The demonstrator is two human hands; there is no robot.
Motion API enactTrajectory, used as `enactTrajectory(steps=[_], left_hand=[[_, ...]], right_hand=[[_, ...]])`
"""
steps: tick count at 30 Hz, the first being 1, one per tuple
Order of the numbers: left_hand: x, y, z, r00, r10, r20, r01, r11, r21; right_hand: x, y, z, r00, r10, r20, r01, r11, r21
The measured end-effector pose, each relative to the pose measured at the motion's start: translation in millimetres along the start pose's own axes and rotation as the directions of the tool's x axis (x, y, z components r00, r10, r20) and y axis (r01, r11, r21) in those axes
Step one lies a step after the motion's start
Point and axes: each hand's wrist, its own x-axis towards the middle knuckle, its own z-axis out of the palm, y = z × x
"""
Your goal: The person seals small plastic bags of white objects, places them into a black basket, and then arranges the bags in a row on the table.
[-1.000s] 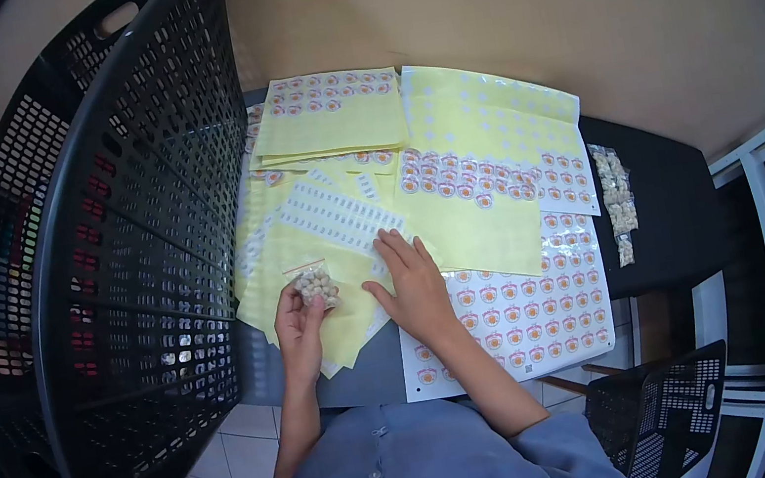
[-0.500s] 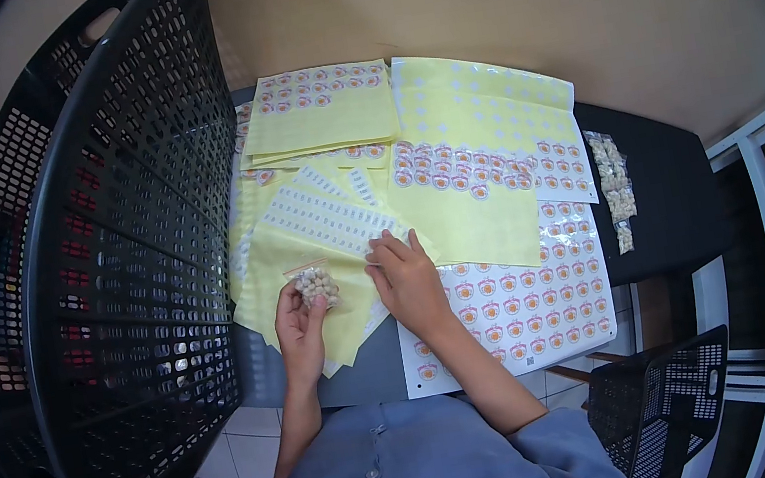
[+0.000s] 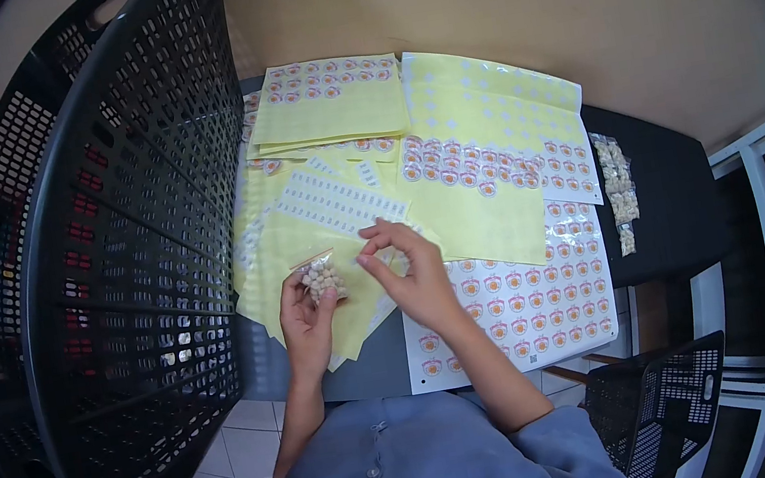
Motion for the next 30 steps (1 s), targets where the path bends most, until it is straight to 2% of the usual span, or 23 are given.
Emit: enactTrajectory(steps=[2, 5, 10, 12, 15, 16, 17, 19, 20, 21, 22, 23, 25, 27, 29, 30], left_hand=[[0, 1, 1, 1.000, -0.010, 0.019, 0.010, 1.000, 0.004], [0, 3, 3, 1.000, -0.002, 0.025, 0.002, 1.000, 0.007], [-1, 2, 3, 0.999, 0.029, 0.018, -0.029, 0.999, 0.030], [-1, 3, 3, 0.999, 0.030, 0.020, -0.031, 0.999, 0.035], [-3, 5, 3, 1.000, 0.006, 0.012, -0.007, 0.995, 0.096], [-5, 5, 2, 0.999, 0.043, 0.007, -0.044, 0.984, 0.171], [-7, 4, 3, 0.997, 0.081, 0.015, -0.082, 0.967, 0.241], [-11, 2, 3, 0.994, 0.109, 0.016, -0.110, 0.965, 0.237], [-12, 2, 3, 0.990, 0.142, -0.011, -0.135, 0.961, 0.242], [-14, 4, 6, 0.990, 0.135, 0.026, -0.138, 0.963, 0.230], [-17, 8, 10, 0.982, 0.191, 0.012, -0.188, 0.956, 0.225], [-19, 13, 13, 0.970, 0.245, -0.005, -0.238, 0.946, 0.221], [-20, 26, 17, 0.968, 0.237, 0.077, -0.247, 0.954, 0.167], [-20, 28, 19, 0.962, 0.232, 0.145, -0.250, 0.961, 0.119], [-21, 25, 22, 0.969, 0.156, 0.192, -0.202, 0.948, 0.245], [-21, 27, 32, 0.967, 0.153, 0.205, -0.191, 0.965, 0.181]], right_hand=[[-4, -4, 17, 0.999, 0.042, -0.027, -0.032, 0.956, 0.291], [-6, -4, 33, 0.998, 0.048, -0.042, -0.031, 0.944, 0.329], [-7, -9, 39, 0.996, 0.060, -0.061, -0.043, 0.965, 0.257], [-7, -11, 39, 0.995, 0.028, -0.097, -0.012, 0.986, 0.165], [-7, -15, 39, 0.992, -0.009, -0.126, 0.024, 0.993, 0.119], [-7, -16, 39, 0.990, -0.008, -0.138, 0.024, 0.993, 0.118], [-8, -16, 39, 0.991, -0.026, -0.129, 0.044, 0.989, 0.138], [-10, -16, 34, 0.986, -0.039, -0.162, 0.062, 0.988, 0.138], [-12, -17, 34, 0.989, -0.051, -0.138, 0.077, 0.980, 0.183], [-13, -19, 34, 0.991, -0.064, -0.115, 0.089, 0.970, 0.228], [-15, -21, 34, 0.992, -0.010, -0.129, 0.066, 0.899, 0.434], [-16, -23, 28, 0.987, -0.004, -0.162, 0.073, 0.903, 0.424], [-19, -29, 14, 0.998, 0.056, -0.027, -0.033, 0.846, 0.532], [-24, -28, 1, 0.998, 0.035, -0.057, -0.002, 0.870, 0.493], [-32, -29, -15, 1.000, 0.005, -0.017, 0.002, 0.905, 0.425], [-36, -24, -20, 0.999, -0.007, -0.033, 0.021, 0.896, 0.443]])
